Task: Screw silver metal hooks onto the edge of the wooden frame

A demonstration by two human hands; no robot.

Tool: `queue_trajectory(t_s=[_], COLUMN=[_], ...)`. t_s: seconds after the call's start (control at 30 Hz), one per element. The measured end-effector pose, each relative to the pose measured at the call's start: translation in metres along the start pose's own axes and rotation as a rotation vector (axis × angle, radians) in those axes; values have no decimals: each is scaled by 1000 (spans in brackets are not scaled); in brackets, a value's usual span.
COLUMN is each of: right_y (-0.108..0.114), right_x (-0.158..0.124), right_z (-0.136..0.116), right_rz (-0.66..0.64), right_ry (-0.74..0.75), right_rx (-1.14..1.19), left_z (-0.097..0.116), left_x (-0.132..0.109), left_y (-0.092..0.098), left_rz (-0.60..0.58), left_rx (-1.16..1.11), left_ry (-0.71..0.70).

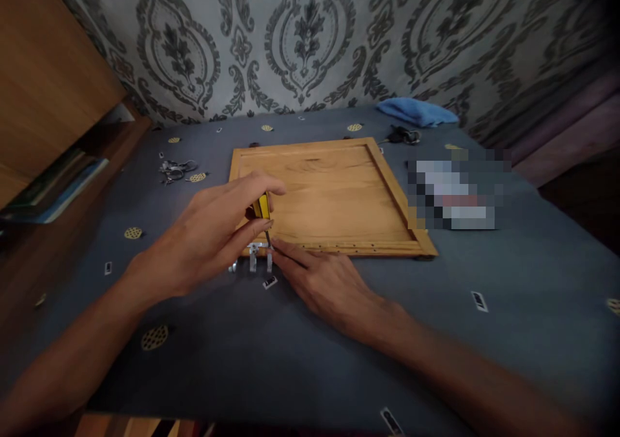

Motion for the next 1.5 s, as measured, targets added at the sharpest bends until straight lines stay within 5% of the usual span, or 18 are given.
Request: queue_trajectory(t_s=[0.27,1.03,1.2,1.5], right_y=[0,1,-1,5], right_x=[1,0,-1,2], right_z=[1,1,1,0], right_rz=[-24,-41,-19,-35], right_ry=[-10,-11,-7,-11], right_rx=[17,21,4,-19], left_z=[5,0,-1,-53], left_x=[0,1,-1,5], left_y=[-3,-2,13,-5], left_rz=[34,45,173,278], left_rx=[51,-21,-85,-372], left_ry=[-77,60,125,242])
Point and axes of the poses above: each hand's wrist, its own x-axis towards the middle knuckle, its own y-axis out of the back of the hand, z = x × y, the point moved 6 cm from there along x, towards the middle knuckle, and after that the axes turned 10 degrees about -x, right-handed, at the moved point
